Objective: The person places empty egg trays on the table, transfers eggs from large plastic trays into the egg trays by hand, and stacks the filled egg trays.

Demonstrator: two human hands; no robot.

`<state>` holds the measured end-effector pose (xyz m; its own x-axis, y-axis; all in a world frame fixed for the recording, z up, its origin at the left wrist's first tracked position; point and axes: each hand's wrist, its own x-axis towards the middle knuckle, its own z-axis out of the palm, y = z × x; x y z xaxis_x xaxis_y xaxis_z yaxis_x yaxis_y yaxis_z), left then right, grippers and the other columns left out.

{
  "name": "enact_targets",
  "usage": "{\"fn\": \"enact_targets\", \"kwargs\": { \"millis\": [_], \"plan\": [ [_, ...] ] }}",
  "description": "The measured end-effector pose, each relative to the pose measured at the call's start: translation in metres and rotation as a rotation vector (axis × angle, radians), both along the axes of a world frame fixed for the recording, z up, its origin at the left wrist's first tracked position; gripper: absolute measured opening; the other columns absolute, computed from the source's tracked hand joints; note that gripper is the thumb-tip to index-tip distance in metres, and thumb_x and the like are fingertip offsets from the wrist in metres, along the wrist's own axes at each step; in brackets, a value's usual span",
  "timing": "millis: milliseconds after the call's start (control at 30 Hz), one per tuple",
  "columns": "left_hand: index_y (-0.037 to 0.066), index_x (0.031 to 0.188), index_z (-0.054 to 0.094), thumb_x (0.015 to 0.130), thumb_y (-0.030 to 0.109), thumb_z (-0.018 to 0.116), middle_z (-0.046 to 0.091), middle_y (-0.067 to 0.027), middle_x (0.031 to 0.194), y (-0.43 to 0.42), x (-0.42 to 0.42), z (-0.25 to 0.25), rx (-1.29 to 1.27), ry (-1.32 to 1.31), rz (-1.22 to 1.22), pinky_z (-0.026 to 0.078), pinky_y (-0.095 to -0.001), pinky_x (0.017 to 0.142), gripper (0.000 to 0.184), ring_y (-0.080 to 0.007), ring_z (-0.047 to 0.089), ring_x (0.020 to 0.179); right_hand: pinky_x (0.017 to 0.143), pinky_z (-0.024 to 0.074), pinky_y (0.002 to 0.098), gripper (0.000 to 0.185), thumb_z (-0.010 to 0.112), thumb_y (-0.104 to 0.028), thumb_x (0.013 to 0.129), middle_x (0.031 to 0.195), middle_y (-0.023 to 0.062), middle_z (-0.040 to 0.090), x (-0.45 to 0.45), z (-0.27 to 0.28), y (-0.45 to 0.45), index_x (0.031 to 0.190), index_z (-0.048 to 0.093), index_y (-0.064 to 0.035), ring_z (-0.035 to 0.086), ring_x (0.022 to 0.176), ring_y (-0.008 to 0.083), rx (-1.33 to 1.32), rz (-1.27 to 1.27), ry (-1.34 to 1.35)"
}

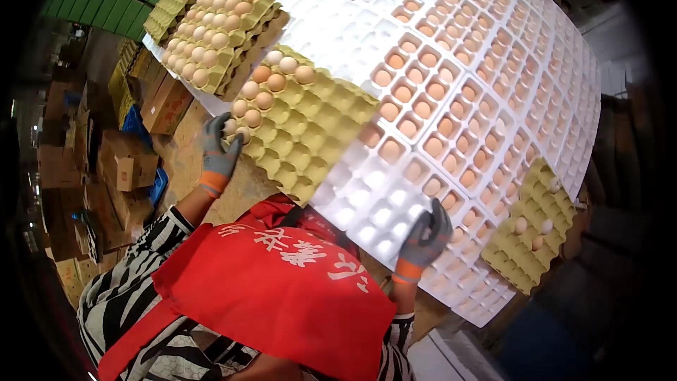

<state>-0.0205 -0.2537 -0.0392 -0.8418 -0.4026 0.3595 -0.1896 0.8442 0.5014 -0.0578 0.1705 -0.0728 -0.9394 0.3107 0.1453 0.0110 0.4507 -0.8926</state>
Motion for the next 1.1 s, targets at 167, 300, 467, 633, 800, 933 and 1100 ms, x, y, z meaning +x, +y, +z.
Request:
{"fn": "enact_targets", "kwargs": {
  "millis": [167, 300, 467, 633, 800, 933, 1100],
  "plan": [
    [0.01, 0.128, 0.059, 0.077, 0.01, 0.078, 0.058, -0.0141, 0.121, -0.07, 0.019, -0.019, -0.039, -0.303, -0.041, 0.047, -0.0426, 0.096, 0.054, -0.0355, 0.055, 0.11, 0.084, 0.0541, 0.0388, 0.034, 0.069, -0.006, 0.087, 0.114, 0.0114, 0.067, -0.041, 0.05, -0.16, 0.121, 0.068, -0.0096, 0.066, 0.095, 0.029, 0.046, 0.687, 0.18],
    [0.013, 0.118, 0.065, 0.074, 0.017, 0.081, 0.062, -0.0137, 0.113, -0.096, -0.003, 0.001, -0.155, -0.419, -0.322, 0.049, -0.0457, 0.089, 0.046, -0.0364, 0.059, 0.104, 0.084, 0.0538, 0.0399, 0.038, 0.072, -0.013, 0.083, 0.115, 0.0115, 0.066, -0.053, 0.048, -0.283, 0.121, 0.067, -0.0137, 0.064, 0.1, 0.0312, 0.294, 0.925, 0.265],
    [0.013, 0.111, 0.065, 0.079, 0.021, 0.076, 0.063, -0.0131, 0.106, -0.122, -0.019, 0.004, 0.015, -0.498, -0.436, 0.051, -0.0449, 0.084, 0.035, -0.0358, 0.062, 0.096, 0.08, 0.0513, 0.0434, 0.043, 0.069, -0.025, 0.084, 0.11, 0.011, 0.064, -0.06, 0.007, -0.359, 0.125, 0.062, -0.016, 0.061, 0.093, 0.0329, 0.717, 0.923, 0.056],
    [0.005, 0.11, 0.063, 0.087, 0.017, 0.068, 0.064, -0.0063, 0.097, -0.146, -0.012, 0.011, 1.177, -0.306, -0.31, 0.053, -0.0362, 0.085, 0.027, -0.0246, 0.066, 0.091, 0.084, 0.0542, 0.0347, 0.031, 0.056, -0.021, 0.096, 0.112, 0.006, 0.063, -0.066, 0.045, -0.325, 0.123, 0.062, -0.0072, 0.062, 0.104, 0.0196, -0.601, 0.604, -0.518],
    [0.008, 0.115, 0.063, 0.087, 0.016, 0.071, 0.063, -0.007, 0.106, -0.129, -0.02, 0.019, 1.315, -0.624, -0.365, 0.051, -0.0325, 0.083, 0.03, -0.0186, 0.062, 0.096, 0.079, 0.0553, 0.0342, 0.032, 0.064, -0.025, 0.094, 0.11, 0.0063, 0.06, -0.074, 0.052, -0.324, 0.119, 0.063, -0.0061, 0.061, 0.103, 0.0204, -0.664, 0.451, -0.541],
    [0.013, 0.121, 0.061, 0.076, 0.019, 0.08, 0.06, -0.0107, 0.111, -0.09, -0.028, 0.0, -0.253, -0.563, -0.82, 0.052, -0.0397, 0.082, 0.049, -0.0294, 0.062, 0.097, 0.091, 0.0522, 0.0445, 0.049, 0.079, -0.029, 0.079, 0.117, 0.0151, 0.061, -0.079, 0.028, -0.367, 0.121, 0.064, -0.0104, 0.062, 0.103, 0.0359, 0.816, 0.61, -0.11],
    [0.013, 0.119, 0.063, 0.077, 0.015, 0.074, 0.059, -0.0136, 0.115, -0.122, -0.039, 0.028, 0.188, -0.448, -0.747, 0.053, -0.041, 0.081, 0.043, -0.0314, 0.063, 0.098, 0.083, 0.0539, 0.0339, 0.041, 0.069, -0.016, 0.086, 0.111, 0.009, 0.064, -0.097, 0.024, -0.334, 0.126, 0.062, -0.007, 0.063, 0.1, 0.0241, -0.288, 0.437, -0.324]
  ]
}}
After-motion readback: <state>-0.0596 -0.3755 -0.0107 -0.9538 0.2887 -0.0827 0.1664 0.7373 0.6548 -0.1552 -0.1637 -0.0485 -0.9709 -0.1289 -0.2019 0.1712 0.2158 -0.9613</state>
